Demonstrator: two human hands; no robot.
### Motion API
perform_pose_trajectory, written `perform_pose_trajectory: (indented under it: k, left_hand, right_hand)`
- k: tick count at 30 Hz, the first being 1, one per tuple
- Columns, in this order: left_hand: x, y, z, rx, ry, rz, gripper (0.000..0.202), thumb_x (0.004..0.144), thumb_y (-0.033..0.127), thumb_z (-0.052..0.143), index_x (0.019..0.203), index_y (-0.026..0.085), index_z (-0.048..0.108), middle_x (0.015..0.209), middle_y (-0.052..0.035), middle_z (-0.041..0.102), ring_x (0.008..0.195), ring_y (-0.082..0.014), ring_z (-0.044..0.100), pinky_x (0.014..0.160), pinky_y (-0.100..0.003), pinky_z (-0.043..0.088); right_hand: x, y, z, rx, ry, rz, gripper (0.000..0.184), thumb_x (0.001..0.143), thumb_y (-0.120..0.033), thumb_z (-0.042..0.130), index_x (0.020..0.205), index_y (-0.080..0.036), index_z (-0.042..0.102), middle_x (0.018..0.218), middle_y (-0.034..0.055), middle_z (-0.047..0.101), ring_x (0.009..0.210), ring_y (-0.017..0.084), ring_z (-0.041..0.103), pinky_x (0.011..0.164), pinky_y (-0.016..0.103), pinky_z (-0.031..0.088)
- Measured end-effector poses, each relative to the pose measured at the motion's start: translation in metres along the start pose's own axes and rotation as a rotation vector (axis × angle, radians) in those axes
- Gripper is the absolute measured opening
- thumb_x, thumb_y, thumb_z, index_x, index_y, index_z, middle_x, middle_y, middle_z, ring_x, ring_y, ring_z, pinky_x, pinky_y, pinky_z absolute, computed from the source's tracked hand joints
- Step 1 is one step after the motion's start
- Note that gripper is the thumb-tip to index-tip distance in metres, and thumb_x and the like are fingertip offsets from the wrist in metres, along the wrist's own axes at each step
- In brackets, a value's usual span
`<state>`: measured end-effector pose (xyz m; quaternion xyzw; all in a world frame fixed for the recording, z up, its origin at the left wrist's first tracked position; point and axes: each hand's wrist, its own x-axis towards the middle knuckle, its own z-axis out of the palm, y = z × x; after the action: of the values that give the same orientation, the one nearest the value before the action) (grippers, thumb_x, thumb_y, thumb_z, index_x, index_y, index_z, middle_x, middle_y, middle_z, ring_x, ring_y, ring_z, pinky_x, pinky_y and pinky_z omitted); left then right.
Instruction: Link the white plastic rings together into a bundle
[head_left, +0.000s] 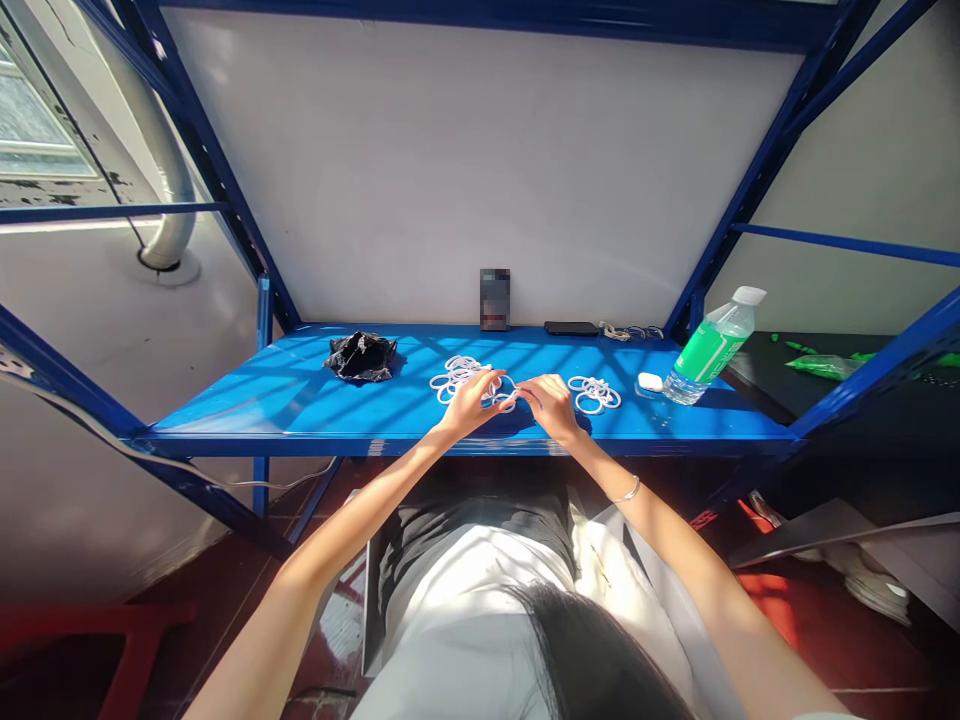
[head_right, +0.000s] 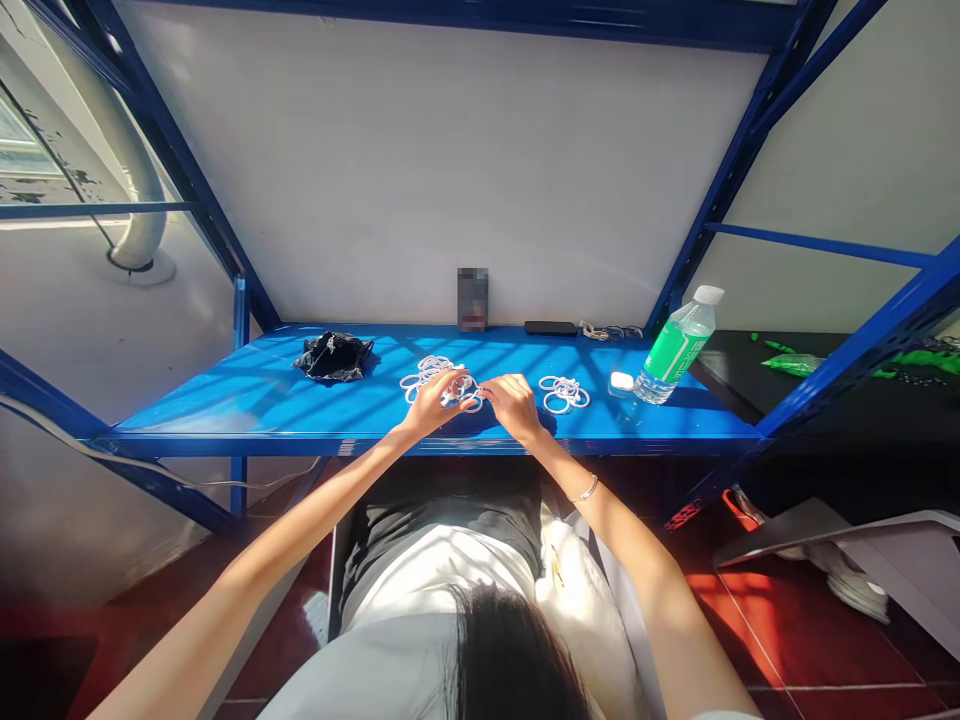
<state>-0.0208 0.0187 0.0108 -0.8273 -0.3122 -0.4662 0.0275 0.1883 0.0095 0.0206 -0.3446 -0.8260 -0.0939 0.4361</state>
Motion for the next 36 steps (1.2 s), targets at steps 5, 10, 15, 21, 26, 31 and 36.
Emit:
perform_pose_trajectory:
  k: [5, 10, 15, 21, 26, 31, 36]
  left_hand:
    - [0.000, -0.001, 0.000, 0.058, 0.012, 0.028, 0.045, 0.093, 0.049, 0.061, 0.124, 0.017, 0.056, 0.096, -0.0088, 0.069, 0.087, -0.0206, 0.070, 0.078, -0.033, 0.058]
    - [-0.001, -0.002, 0.002, 0.082, 0.045, 0.096, 0.046, 0.095, 0.051, 0.055, 0.123, 0.014, 0.055, 0.092, -0.0100, 0.070, 0.084, -0.0209, 0.070, 0.073, -0.032, 0.059]
    - [0.000, -0.001, 0.001, 0.088, 0.027, 0.099, 0.045, 0.096, 0.050, 0.054, 0.124, 0.015, 0.055, 0.092, -0.0100, 0.070, 0.084, -0.0214, 0.071, 0.075, -0.034, 0.060]
    - [0.003, 0.004, -0.008, 0.167, 0.001, 0.074, 0.047, 0.093, 0.052, 0.059, 0.123, 0.016, 0.058, 0.094, -0.0107, 0.073, 0.085, -0.0219, 0.073, 0.073, -0.032, 0.060]
    - [0.003, 0.002, -0.010, 0.254, 0.034, 0.110, 0.046, 0.091, 0.052, 0.062, 0.118, 0.016, 0.062, 0.107, -0.0152, 0.073, 0.095, -0.0263, 0.073, 0.077, -0.036, 0.061]
    - [0.001, -0.003, -0.006, 0.242, 0.032, 0.119, 0.047, 0.090, 0.056, 0.061, 0.115, 0.016, 0.063, 0.099, -0.0135, 0.074, 0.084, -0.0239, 0.073, 0.070, -0.033, 0.060]
    - [0.001, -0.002, -0.005, 0.189, 0.042, 0.155, 0.045, 0.091, 0.056, 0.060, 0.112, 0.016, 0.063, 0.087, -0.0089, 0.072, 0.071, -0.0193, 0.070, 0.062, -0.029, 0.056]
  right_hand:
    - [0.000, 0.000, -0.001, -0.029, -0.004, -0.022, 0.031, 0.103, -0.039, 0.045, 0.095, -0.023, 0.071, 0.088, 0.0082, 0.074, 0.084, 0.024, 0.066, 0.082, 0.039, 0.047]
    - [0.000, 0.001, -0.001, -0.039, 0.060, -0.081, 0.031, 0.103, -0.035, 0.047, 0.089, -0.021, 0.070, 0.082, 0.0064, 0.073, 0.078, 0.021, 0.066, 0.078, 0.037, 0.047]
    - [-0.001, 0.003, 0.001, -0.031, 0.058, -0.085, 0.031, 0.103, -0.035, 0.047, 0.090, -0.021, 0.070, 0.081, 0.0062, 0.072, 0.078, 0.021, 0.065, 0.078, 0.037, 0.047]
    - [-0.001, 0.000, 0.000, -0.044, 0.065, -0.073, 0.034, 0.104, -0.040, 0.045, 0.095, -0.021, 0.070, 0.083, 0.0069, 0.073, 0.079, 0.021, 0.065, 0.079, 0.037, 0.046]
    - [-0.001, -0.003, 0.000, -0.051, 0.047, -0.060, 0.034, 0.103, -0.043, 0.045, 0.098, -0.020, 0.070, 0.088, 0.0074, 0.074, 0.083, 0.021, 0.065, 0.081, 0.036, 0.045]
    - [0.000, -0.001, 0.003, -0.039, -0.029, -0.036, 0.032, 0.104, -0.040, 0.044, 0.092, -0.020, 0.067, 0.089, 0.0077, 0.072, 0.086, 0.022, 0.063, 0.083, 0.036, 0.044]
    - [0.001, 0.000, 0.002, -0.009, -0.118, -0.069, 0.032, 0.104, -0.036, 0.043, 0.086, -0.020, 0.063, 0.082, 0.0067, 0.068, 0.080, 0.021, 0.060, 0.081, 0.035, 0.042]
